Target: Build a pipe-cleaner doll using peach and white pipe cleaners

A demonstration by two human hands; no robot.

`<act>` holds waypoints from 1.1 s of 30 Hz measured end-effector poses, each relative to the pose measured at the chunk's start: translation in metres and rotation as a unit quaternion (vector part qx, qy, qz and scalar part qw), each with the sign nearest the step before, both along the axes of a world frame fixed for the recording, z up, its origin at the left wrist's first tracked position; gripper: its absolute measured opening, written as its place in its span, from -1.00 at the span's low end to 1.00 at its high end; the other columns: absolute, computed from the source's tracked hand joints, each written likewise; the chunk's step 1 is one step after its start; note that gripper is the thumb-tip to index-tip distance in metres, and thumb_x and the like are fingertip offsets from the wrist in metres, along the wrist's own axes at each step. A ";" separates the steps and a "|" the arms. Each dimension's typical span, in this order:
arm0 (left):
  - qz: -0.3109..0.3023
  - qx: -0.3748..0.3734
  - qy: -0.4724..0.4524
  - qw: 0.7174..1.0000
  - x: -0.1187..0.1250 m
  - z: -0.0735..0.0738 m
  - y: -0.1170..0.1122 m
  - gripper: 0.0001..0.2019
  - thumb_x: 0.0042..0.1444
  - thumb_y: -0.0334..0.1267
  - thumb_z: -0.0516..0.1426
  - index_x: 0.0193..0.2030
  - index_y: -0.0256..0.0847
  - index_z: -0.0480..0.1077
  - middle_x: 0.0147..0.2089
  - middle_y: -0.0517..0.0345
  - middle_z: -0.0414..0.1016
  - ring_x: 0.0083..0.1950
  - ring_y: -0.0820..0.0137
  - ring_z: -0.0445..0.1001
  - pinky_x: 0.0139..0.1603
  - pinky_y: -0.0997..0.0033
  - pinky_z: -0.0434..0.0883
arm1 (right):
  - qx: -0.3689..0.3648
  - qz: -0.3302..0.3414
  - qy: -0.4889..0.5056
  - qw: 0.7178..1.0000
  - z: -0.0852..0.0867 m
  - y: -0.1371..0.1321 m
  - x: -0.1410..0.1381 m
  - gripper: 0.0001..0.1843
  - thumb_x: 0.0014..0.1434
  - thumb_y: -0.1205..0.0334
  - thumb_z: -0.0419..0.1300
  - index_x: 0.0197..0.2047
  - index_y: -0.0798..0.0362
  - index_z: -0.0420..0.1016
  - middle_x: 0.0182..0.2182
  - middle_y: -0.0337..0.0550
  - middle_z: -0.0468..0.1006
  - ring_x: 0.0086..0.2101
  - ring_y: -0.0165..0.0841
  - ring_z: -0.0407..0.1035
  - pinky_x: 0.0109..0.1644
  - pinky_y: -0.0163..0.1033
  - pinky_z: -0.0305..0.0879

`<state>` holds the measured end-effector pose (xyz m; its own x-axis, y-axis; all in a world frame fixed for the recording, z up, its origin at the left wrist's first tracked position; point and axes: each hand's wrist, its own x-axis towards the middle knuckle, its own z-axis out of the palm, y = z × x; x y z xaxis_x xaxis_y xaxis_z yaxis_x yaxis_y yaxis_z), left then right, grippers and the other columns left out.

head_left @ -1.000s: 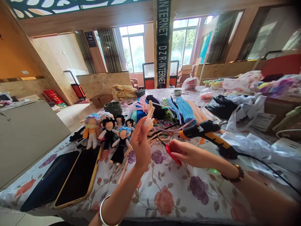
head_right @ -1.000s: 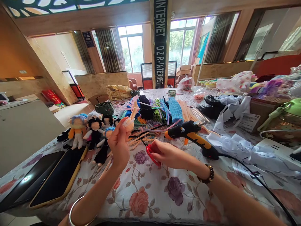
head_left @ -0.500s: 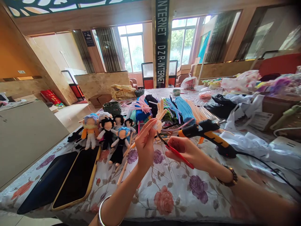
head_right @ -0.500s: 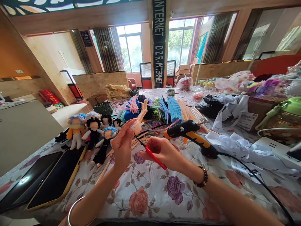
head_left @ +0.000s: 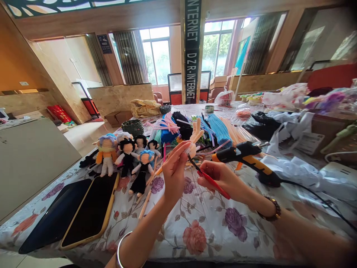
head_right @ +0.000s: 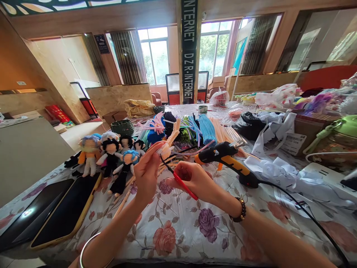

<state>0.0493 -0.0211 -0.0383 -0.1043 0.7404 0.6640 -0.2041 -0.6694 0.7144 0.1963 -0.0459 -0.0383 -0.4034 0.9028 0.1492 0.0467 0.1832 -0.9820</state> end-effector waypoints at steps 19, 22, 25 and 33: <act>-0.003 -0.031 0.033 0.999 -0.001 0.001 0.001 -0.78 0.16 -0.18 0.12 -0.11 -0.09 0.54 0.03 0.09 0.52 0.11 0.27 0.45 0.13 0.29 0.39 | 0.035 -0.028 -0.035 0.998 -0.017 0.008 0.001 -0.62 -0.03 0.05 0.34 -0.45 0.06 0.21 -0.58 -0.40 0.18 -0.58 -0.57 0.03 -0.54 -0.38 -0.01; 0.012 -0.027 0.049 0.998 -0.002 0.001 0.003 -0.78 0.16 -0.19 0.12 -0.11 -0.10 0.54 0.01 0.09 0.53 0.09 0.29 0.46 0.10 0.34 0.40 | 0.029 -0.017 -0.047 0.998 -0.021 0.010 0.000 -0.62 0.01 -0.01 0.30 -0.44 0.07 0.23 -0.58 -0.36 0.22 -0.57 -0.55 0.07 -0.54 -0.37 -0.01; 0.026 -0.036 0.061 0.997 -0.003 0.000 0.006 -0.79 0.16 -0.21 0.12 -0.14 -0.14 0.55 0.00 0.07 0.54 0.06 0.31 0.47 0.06 0.38 0.40 | 0.015 0.018 -0.050 0.998 -0.027 0.012 0.000 -0.61 0.07 -0.09 0.21 -0.43 0.09 0.28 -0.54 -0.28 0.29 -0.54 -0.50 0.13 -0.52 -0.34 0.02; 0.045 -0.074 0.093 0.992 -0.004 -0.002 0.011 -0.80 0.12 -0.30 0.11 -0.22 -0.20 0.57 -0.08 0.04 0.57 -0.02 0.32 0.50 -0.04 0.40 0.44 | -0.036 0.101 -0.075 0.991 -0.027 0.019 0.004 -0.52 0.10 -0.21 0.13 -0.35 0.10 0.29 -0.48 -0.24 0.28 -0.48 -0.48 0.12 -0.45 -0.33 0.04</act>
<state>0.0458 -0.0096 -0.0403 -0.0608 0.8248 0.5621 -0.0035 -0.5633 0.8262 0.2006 -0.0270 -0.0654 -0.5900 0.8073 0.0131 0.1616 0.1340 -0.9777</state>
